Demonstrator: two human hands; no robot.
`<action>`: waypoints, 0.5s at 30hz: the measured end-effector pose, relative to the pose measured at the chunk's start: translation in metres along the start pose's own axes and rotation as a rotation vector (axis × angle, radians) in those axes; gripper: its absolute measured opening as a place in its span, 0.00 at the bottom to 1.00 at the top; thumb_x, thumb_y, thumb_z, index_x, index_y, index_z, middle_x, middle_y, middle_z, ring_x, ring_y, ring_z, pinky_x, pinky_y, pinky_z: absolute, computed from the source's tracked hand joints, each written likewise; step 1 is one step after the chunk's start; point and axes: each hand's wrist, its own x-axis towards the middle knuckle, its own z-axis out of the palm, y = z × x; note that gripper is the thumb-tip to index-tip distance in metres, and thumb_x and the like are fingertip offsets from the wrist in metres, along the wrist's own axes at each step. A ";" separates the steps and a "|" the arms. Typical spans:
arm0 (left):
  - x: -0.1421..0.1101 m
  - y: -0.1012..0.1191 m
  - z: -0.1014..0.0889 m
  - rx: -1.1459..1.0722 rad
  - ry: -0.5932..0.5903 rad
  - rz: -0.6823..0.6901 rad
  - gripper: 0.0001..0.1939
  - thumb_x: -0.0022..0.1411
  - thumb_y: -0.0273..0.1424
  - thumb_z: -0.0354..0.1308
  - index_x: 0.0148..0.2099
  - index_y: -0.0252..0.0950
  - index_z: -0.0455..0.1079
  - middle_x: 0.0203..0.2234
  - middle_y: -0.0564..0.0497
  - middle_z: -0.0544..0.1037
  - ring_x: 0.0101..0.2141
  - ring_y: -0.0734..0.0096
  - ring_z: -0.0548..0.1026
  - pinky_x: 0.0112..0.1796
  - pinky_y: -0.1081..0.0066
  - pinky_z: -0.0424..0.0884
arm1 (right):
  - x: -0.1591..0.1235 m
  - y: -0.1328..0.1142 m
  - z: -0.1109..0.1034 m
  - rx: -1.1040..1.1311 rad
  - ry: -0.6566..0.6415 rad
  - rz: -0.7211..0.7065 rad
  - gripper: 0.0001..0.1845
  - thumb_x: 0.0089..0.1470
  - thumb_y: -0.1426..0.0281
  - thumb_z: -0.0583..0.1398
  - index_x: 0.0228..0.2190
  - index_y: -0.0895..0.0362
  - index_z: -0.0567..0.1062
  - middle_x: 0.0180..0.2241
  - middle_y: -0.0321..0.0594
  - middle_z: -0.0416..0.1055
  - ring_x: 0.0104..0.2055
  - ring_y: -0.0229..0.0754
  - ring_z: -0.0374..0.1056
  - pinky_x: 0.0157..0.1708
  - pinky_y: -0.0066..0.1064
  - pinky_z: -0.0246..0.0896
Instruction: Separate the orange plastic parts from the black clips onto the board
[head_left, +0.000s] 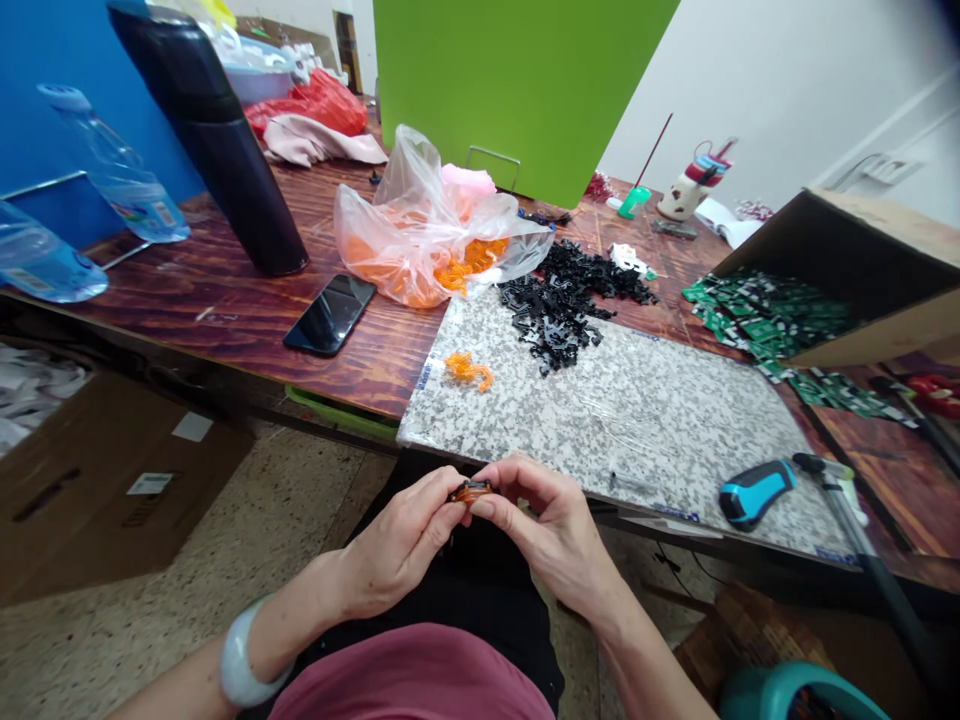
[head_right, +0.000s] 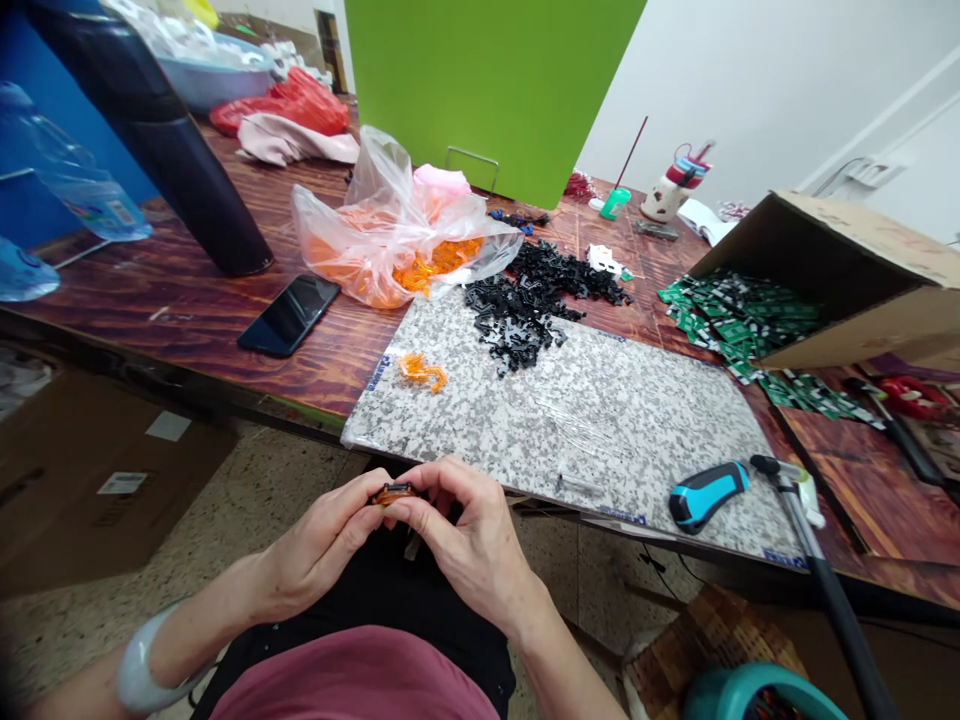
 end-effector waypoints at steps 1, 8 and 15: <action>0.000 0.000 -0.001 0.009 -0.022 0.009 0.10 0.67 0.27 0.43 0.37 0.39 0.65 0.30 0.50 0.70 0.31 0.67 0.69 0.35 0.72 0.66 | -0.001 -0.001 0.000 -0.011 0.005 -0.006 0.08 0.54 0.64 0.61 0.32 0.56 0.76 0.30 0.37 0.72 0.31 0.37 0.66 0.31 0.29 0.61; 0.001 0.002 -0.006 0.054 -0.101 0.064 0.10 0.67 0.26 0.40 0.38 0.37 0.61 0.29 0.52 0.66 0.30 0.70 0.66 0.34 0.74 0.64 | -0.004 -0.003 0.003 -0.024 0.026 -0.037 0.05 0.53 0.67 0.62 0.32 0.56 0.76 0.30 0.36 0.73 0.31 0.37 0.66 0.31 0.28 0.60; -0.002 -0.003 -0.003 0.081 -0.044 0.149 0.11 0.68 0.27 0.39 0.34 0.37 0.59 0.26 0.53 0.64 0.27 0.71 0.63 0.29 0.73 0.62 | -0.005 -0.005 0.005 -0.029 0.007 -0.043 0.05 0.52 0.68 0.63 0.31 0.57 0.76 0.28 0.35 0.72 0.28 0.34 0.63 0.29 0.26 0.58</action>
